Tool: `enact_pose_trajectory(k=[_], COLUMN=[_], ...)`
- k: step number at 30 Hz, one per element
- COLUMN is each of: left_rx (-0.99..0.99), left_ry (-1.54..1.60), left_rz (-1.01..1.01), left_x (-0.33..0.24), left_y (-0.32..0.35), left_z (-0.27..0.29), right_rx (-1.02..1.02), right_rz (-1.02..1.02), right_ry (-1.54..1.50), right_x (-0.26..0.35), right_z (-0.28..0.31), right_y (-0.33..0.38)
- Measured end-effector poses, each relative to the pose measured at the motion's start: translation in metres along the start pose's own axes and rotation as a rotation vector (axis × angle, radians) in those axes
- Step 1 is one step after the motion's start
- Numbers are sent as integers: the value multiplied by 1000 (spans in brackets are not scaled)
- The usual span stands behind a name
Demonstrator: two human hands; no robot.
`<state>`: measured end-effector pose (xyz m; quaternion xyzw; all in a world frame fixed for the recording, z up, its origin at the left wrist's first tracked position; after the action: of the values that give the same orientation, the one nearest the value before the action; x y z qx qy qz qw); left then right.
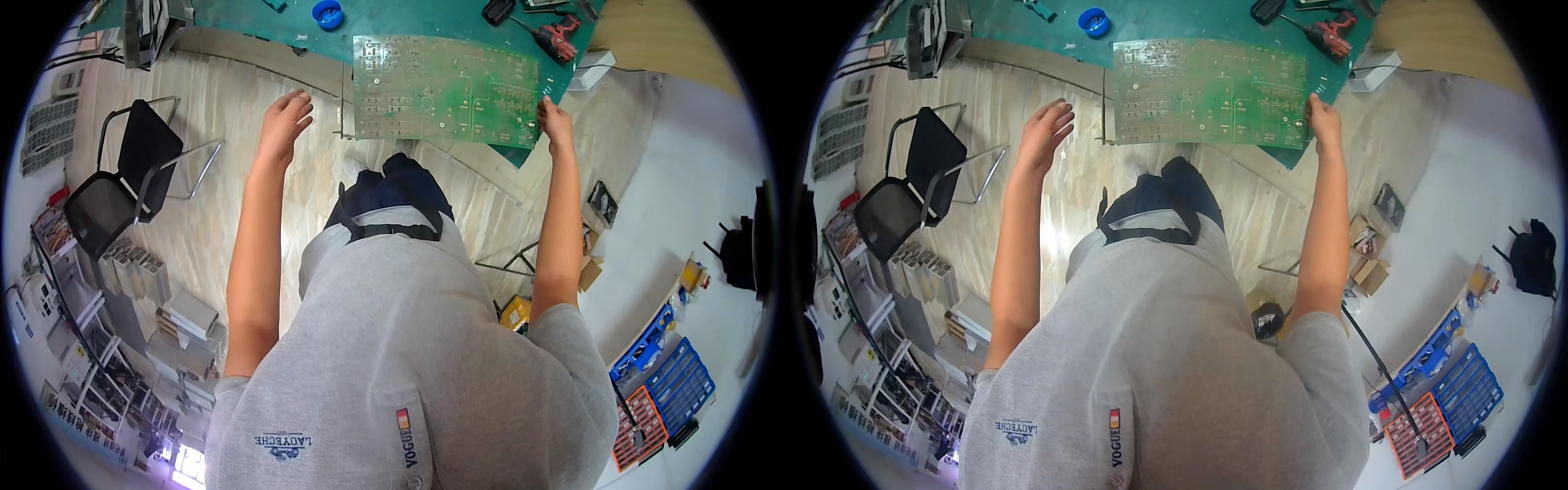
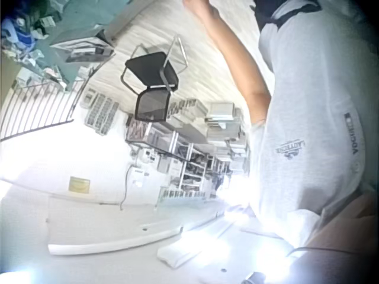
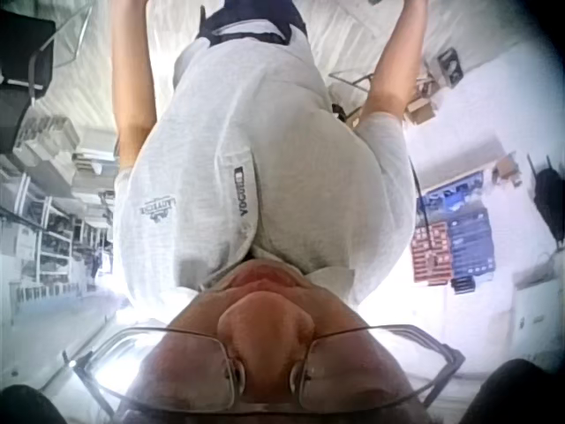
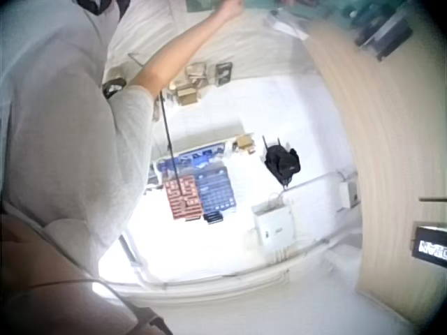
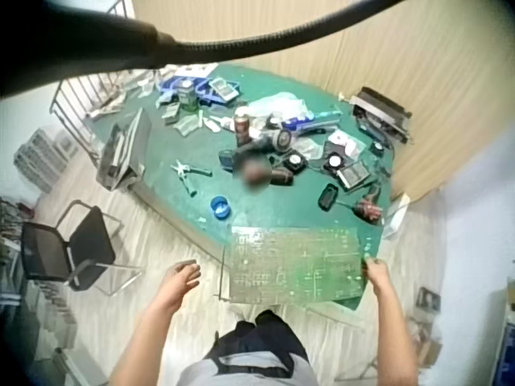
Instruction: The person unscrews the metal cover of a power supply using an electric screwdriver and lifts it off. They use pliers and an electric screwdriver to remove screws and components inside the chassis, then pull out a fan assembly and hold the main circuit board.
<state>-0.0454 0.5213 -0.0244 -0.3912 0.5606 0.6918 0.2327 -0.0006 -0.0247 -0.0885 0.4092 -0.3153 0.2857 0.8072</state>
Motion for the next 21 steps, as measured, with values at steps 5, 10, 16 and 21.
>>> enact_pose_trajectory(k=[5,10,16,21], left_rx=[39,63,87,132], left_ry=[-369,-415,-322,-354], left_rz=[-132,-67,-10,33], left_x=[28,45,50,55], left_y=[-45,-66,-68,-81], left_z=[-15,-33,-45,-40], right_rx=[0,30,34,51], right_rz=[1,3,-13,-12], right_ry=[29,-4,-20,-7], right_x=[0,-7,-4,5], right_z=[4,6,6,6], right_y=[8,6,5,9])
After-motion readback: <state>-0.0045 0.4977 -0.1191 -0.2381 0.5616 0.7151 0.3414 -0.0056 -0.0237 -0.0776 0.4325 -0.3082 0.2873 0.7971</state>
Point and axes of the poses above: each hand's wrist, its own y-axis away from the middle knuckle, its own z-axis out of the back of the hand, x = y × z, the point moved 4 cm from there along -y, towards the middle knuckle, and after that the axes turned 8 degrees about -x, right-handed, at the moved point
